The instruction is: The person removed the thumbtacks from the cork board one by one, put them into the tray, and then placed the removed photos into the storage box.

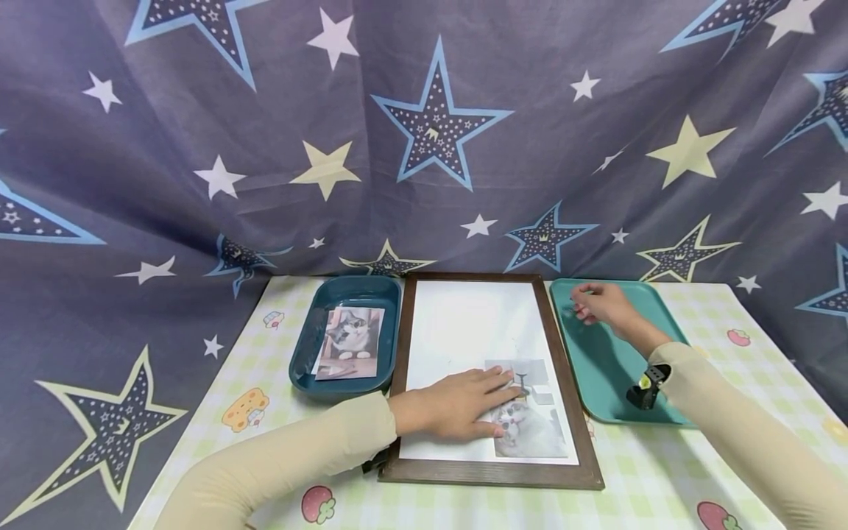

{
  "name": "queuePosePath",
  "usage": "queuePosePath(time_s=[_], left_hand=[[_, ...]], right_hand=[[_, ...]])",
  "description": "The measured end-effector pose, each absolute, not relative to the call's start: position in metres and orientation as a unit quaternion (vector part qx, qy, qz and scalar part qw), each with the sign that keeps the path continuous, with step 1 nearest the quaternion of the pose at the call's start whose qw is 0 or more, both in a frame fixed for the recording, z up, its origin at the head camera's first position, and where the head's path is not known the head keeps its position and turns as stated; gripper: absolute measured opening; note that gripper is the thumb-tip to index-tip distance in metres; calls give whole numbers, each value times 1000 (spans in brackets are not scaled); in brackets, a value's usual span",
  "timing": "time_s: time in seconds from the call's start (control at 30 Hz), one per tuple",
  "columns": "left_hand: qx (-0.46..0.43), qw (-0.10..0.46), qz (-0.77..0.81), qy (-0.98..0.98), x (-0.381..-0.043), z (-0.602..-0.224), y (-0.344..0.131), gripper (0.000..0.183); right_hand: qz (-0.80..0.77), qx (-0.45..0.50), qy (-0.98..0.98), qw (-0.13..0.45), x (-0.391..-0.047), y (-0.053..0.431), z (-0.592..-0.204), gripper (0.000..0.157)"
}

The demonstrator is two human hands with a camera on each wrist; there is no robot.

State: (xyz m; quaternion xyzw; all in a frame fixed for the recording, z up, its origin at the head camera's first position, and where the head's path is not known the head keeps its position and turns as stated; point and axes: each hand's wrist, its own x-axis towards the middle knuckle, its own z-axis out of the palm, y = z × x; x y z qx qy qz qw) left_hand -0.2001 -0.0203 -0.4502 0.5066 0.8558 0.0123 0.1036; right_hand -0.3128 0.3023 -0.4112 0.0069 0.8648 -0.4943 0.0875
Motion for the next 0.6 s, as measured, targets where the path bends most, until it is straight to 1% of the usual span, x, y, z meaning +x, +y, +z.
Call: queuePosePath(time_s=[0.3, 0.6], left_hand=[[509, 100, 11, 855, -200, -450, -21, 71], [508, 97, 2, 856, -201, -450, -20, 71]], right_hand=[[-487, -61, 869, 58, -296, 262, -393, 38], [-457, -132, 876, 81, -281, 235, -394, 28]])
